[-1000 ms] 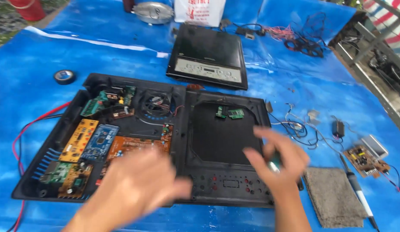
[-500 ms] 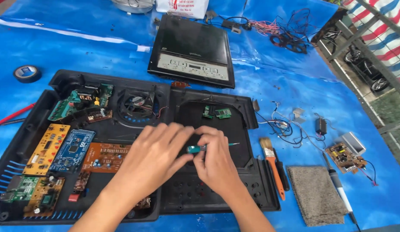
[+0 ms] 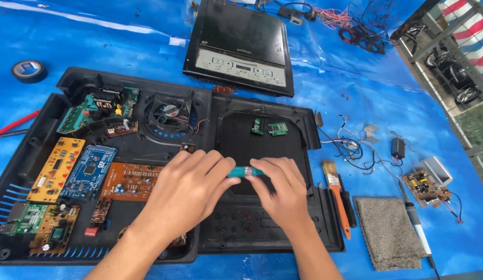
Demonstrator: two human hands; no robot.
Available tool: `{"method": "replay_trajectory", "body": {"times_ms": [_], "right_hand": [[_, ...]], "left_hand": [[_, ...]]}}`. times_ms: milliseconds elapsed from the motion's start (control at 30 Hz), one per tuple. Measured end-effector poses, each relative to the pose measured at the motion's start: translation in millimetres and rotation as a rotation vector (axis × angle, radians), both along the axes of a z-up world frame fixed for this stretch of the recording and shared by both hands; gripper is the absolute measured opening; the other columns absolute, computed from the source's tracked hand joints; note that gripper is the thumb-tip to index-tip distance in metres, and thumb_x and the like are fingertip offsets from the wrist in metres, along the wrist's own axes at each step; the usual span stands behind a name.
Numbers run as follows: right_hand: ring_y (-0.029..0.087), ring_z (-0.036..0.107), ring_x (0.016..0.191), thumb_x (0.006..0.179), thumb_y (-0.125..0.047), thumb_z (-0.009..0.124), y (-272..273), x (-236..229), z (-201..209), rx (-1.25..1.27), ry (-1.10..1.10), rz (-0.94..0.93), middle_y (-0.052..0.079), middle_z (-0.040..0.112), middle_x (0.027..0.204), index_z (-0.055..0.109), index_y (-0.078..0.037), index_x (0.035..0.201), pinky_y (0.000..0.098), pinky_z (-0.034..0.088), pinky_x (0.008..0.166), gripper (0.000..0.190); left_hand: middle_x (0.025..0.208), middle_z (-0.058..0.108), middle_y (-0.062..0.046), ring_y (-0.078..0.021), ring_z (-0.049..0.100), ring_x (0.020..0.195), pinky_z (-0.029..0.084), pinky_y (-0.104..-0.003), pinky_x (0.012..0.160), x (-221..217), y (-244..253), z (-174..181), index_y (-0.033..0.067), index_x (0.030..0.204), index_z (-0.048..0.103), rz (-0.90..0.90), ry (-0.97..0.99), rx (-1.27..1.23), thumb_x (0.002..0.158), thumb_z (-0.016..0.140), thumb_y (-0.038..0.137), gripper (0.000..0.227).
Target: The person is assembling an electronic appliance by positioning various circuit boards into the plastic housing and using a screwdriver for adjustments.
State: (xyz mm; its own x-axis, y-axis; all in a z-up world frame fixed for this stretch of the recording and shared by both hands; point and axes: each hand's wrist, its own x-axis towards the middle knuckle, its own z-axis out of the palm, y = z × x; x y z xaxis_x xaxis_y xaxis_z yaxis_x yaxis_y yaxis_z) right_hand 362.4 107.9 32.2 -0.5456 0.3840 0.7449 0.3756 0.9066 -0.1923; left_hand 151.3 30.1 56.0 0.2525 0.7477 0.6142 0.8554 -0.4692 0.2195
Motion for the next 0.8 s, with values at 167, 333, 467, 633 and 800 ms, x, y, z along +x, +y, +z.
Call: {"method": "replay_trajectory", "body": {"times_ms": [167, 333, 467, 633, 800], "right_hand": [[0.025, 0.067, 0.086, 0.104, -0.021, 0.064, 1.9, 8.3, 2.8, 0.041, -0.099, 0.041, 0.011, 0.067, 0.109, 0.068, -0.003, 0.127, 0.0386, 0.057, 0.077, 0.029], [0.024, 0.068, 0.085, 0.101, -0.017, 0.068, -4.3, -1.8, 5.1, 0.046, -0.050, -0.008, 0.010, 0.069, 0.103, 0.071, -0.004, 0.115, 0.0354, 0.054, 0.073, 0.020], [0.021, 0.066, 0.081, 0.102, -0.018, 0.063, -6.9, -4.4, 5.2, 0.010, -0.004, -0.004, 0.008, 0.070, 0.098, 0.068, -0.005, 0.114, 0.0344, 0.050, 0.072, 0.018], [0.016, 0.063, 0.068, 0.104, -0.020, 0.059, -10.1, -8.3, 0.1, 0.035, 0.039, 0.002, 0.007, 0.071, 0.094, 0.070, -0.004, 0.110, 0.0282, 0.052, 0.060, 0.020], [0.021, 0.071, 0.074, 0.105, -0.024, 0.055, -14.6, -4.9, 10.6, 0.065, 0.032, 0.005, 0.010, 0.073, 0.092, 0.071, 0.000, 0.108, 0.0336, 0.058, 0.067, 0.029]], "left_hand": [[0.095, 0.062, -0.005, -0.0251, 0.059, 0.074, 0.045, -0.039, 0.063, 0.3, 2.5, -5.3, 0.0099, 0.098, 0.064, 0.029, -0.035, -0.007, 0.105, 0.059, 0.039, 0.031], [0.106, 0.065, -0.008, -0.0256, 0.066, 0.086, 0.051, -0.041, 0.068, 2.5, 1.7, -6.6, 0.0061, 0.122, 0.065, -0.046, -0.086, -0.022, 0.102, 0.066, 0.025, 0.027], [0.103, 0.062, -0.008, -0.0255, 0.065, 0.084, 0.050, -0.041, 0.067, 6.9, 0.7, -1.0, 0.0055, 0.123, 0.064, -0.086, -0.078, 0.009, 0.100, 0.070, 0.016, 0.026], [0.103, 0.060, -0.007, -0.0259, 0.062, 0.078, 0.049, -0.041, 0.063, 8.5, -1.2, 4.1, 0.0071, 0.122, 0.063, -0.113, -0.104, 0.021, 0.102, 0.065, 0.011, 0.021], [0.104, 0.061, -0.007, -0.0291, 0.065, 0.082, 0.047, -0.043, 0.063, 11.9, -2.7, 9.9, 0.0069, 0.125, 0.062, -0.153, -0.166, -0.031, 0.102, 0.063, 0.016, 0.025]]}}
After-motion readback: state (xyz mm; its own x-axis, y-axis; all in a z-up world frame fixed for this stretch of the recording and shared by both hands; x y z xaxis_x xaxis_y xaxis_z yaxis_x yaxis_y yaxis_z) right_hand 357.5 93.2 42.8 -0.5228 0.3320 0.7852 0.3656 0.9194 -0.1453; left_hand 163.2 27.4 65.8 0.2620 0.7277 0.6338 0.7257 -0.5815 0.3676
